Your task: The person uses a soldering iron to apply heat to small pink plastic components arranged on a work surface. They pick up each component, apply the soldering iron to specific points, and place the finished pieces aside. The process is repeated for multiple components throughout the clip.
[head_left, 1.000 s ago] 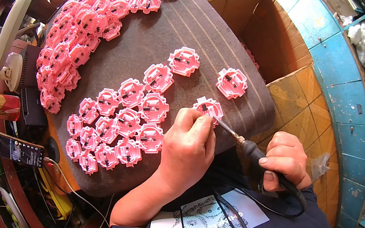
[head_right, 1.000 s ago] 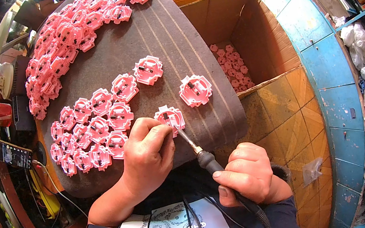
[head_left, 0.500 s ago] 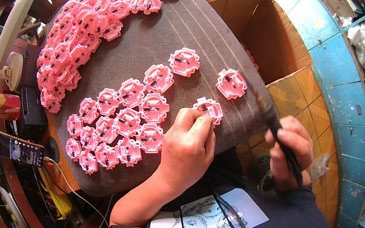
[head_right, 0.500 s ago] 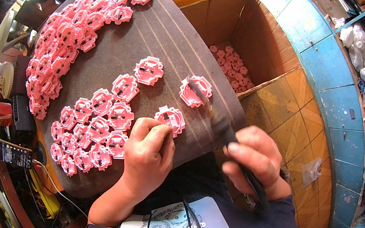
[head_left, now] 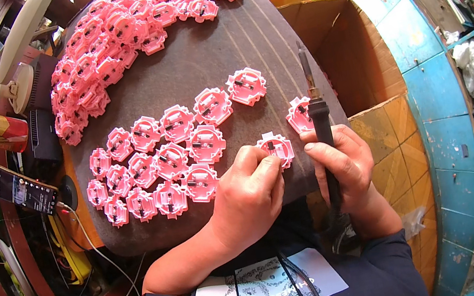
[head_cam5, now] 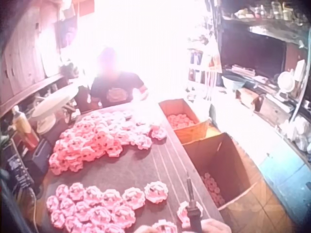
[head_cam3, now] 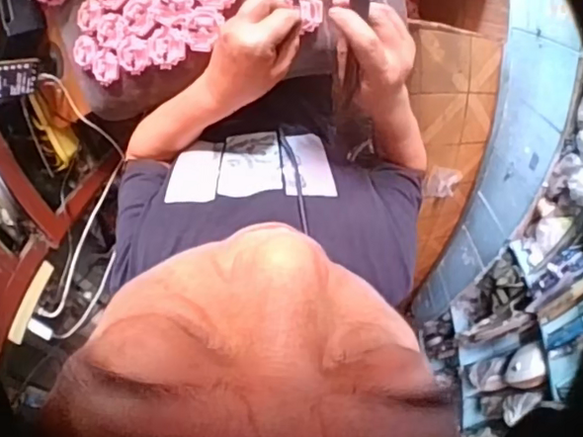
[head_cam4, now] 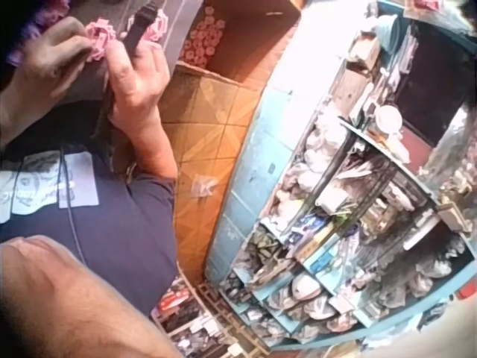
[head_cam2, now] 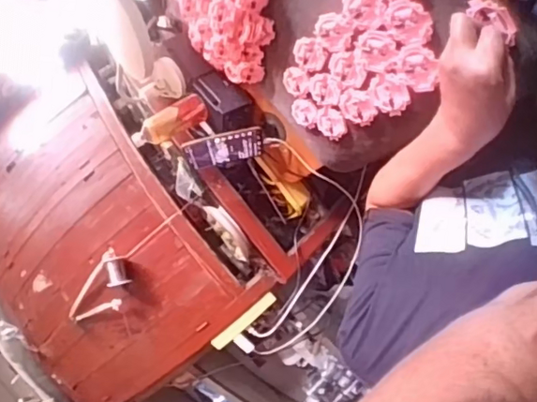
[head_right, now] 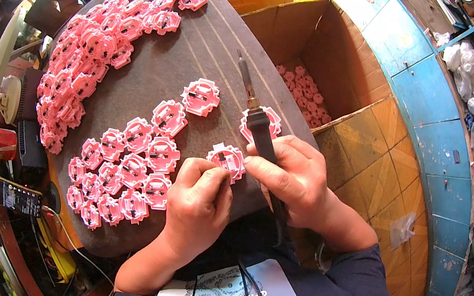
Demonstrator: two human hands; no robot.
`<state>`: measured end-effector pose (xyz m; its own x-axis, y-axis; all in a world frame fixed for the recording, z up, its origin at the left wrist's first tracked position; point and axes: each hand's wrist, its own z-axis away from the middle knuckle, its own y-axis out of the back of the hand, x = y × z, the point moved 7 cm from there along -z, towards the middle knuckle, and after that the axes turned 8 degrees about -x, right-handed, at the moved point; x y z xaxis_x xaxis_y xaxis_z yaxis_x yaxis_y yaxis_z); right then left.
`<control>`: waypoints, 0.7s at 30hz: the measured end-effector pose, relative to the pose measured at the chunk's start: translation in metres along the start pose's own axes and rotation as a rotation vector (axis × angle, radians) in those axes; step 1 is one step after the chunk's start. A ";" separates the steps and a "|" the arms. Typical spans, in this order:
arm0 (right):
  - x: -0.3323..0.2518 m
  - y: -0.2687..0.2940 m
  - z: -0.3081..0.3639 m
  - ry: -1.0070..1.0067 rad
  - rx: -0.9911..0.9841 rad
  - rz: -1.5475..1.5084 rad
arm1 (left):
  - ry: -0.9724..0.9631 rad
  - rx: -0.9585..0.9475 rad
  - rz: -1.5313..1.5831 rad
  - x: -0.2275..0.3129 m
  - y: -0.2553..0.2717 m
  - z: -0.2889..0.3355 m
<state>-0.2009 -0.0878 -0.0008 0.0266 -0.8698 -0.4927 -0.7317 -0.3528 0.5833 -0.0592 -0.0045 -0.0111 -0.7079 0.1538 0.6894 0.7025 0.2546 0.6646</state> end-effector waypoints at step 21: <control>0.055 -0.041 -0.092 -0.042 -0.339 0.160 | -0.027 0.026 -0.012 0.000 0.001 0.000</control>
<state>-0.1072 -0.1526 0.0078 -0.1027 -0.9106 -0.4003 -0.4573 -0.3142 0.8320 -0.0585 -0.0042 -0.0107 -0.7184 0.1764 0.6729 0.6919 0.2817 0.6648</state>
